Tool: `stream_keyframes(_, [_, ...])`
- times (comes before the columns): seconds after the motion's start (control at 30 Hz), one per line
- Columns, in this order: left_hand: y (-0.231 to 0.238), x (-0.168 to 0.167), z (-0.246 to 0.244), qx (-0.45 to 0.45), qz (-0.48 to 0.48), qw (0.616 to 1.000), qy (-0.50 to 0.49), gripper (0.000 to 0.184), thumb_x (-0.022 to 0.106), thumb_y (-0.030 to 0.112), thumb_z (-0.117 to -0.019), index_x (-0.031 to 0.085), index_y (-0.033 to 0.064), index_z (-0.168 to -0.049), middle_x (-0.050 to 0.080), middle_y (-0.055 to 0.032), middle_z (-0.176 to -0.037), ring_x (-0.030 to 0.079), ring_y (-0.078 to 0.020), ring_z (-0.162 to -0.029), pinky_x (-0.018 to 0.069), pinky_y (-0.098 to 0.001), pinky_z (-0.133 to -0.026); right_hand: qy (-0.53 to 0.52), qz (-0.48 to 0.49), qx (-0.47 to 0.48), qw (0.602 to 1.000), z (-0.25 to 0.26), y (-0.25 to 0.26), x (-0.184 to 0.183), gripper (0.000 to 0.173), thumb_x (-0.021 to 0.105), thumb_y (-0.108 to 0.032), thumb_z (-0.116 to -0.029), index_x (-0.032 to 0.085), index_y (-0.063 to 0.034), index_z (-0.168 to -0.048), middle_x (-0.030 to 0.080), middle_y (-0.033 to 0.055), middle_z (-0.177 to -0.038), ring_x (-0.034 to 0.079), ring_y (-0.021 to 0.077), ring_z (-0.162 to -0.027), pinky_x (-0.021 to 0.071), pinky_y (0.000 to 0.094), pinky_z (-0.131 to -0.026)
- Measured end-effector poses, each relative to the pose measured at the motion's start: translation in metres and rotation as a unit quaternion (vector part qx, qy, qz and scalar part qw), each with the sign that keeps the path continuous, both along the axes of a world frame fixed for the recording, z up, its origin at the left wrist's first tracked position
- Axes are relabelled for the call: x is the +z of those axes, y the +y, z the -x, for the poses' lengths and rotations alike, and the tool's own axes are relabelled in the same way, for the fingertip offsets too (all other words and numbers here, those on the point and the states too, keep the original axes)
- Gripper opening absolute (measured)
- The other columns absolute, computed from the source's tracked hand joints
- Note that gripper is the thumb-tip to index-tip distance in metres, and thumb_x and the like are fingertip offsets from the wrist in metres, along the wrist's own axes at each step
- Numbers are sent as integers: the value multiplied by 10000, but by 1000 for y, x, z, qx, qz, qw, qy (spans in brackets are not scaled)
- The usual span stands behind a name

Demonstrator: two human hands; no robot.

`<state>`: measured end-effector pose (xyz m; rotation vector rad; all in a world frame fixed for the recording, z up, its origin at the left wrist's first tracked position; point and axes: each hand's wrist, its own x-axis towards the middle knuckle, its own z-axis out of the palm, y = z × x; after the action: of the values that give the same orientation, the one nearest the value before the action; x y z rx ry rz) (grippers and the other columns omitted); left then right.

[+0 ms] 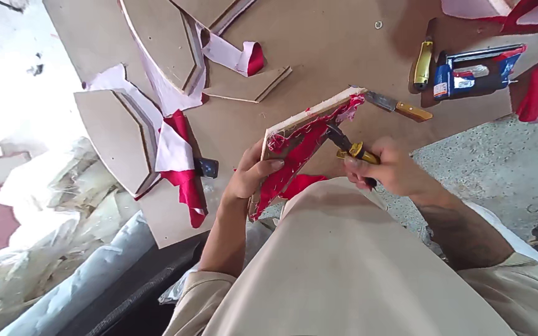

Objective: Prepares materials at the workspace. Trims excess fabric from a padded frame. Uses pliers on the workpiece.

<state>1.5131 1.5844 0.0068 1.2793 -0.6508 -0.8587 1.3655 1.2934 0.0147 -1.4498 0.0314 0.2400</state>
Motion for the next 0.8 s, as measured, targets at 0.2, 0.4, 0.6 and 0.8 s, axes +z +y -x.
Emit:
stream_keyframes(0.2, [-12,4,4,33,7,955,296,408,508,432,-1014,604,79,-1194,700,-149,-901,687,-221,-670,582,-346,-550,-261,451,-148,841,-3,14,-21,286,610,-247,-1002,669,11,-895,684,172,-943,674,240,-730,570,371,-600])
stream_keyframes(0.4, [-4,-10,0,46,25,987,154,404,605,357,-972,557,127,-1301,716,-110,-977,707,-214,-796,606,-383,-671,-65,-94,58,992,2,0,-9,299,507,-255,-1089,663,-7,-1148,715,82,-1158,697,175,-1070,599,358,-945])
stream_keyframes(0.6, [-5,-10,3,11,46,995,85,359,640,282,-965,602,174,-1306,731,-33,-1031,705,-146,-860,606,-346,-732,0,-334,89,938,0,-3,-10,357,526,-294,-1080,657,23,-1178,705,193,-1186,691,337,-1126,570,496,-1014])
stream_keyframes(0.8, [2,-11,1,4,46,994,98,350,619,288,-972,602,145,-1292,721,-73,-995,700,-180,-809,603,-368,-686,-54,-188,64,979,3,-12,-12,317,509,-225,-1088,665,38,-1172,717,173,-1214,691,306,-1154,576,448,-1021])
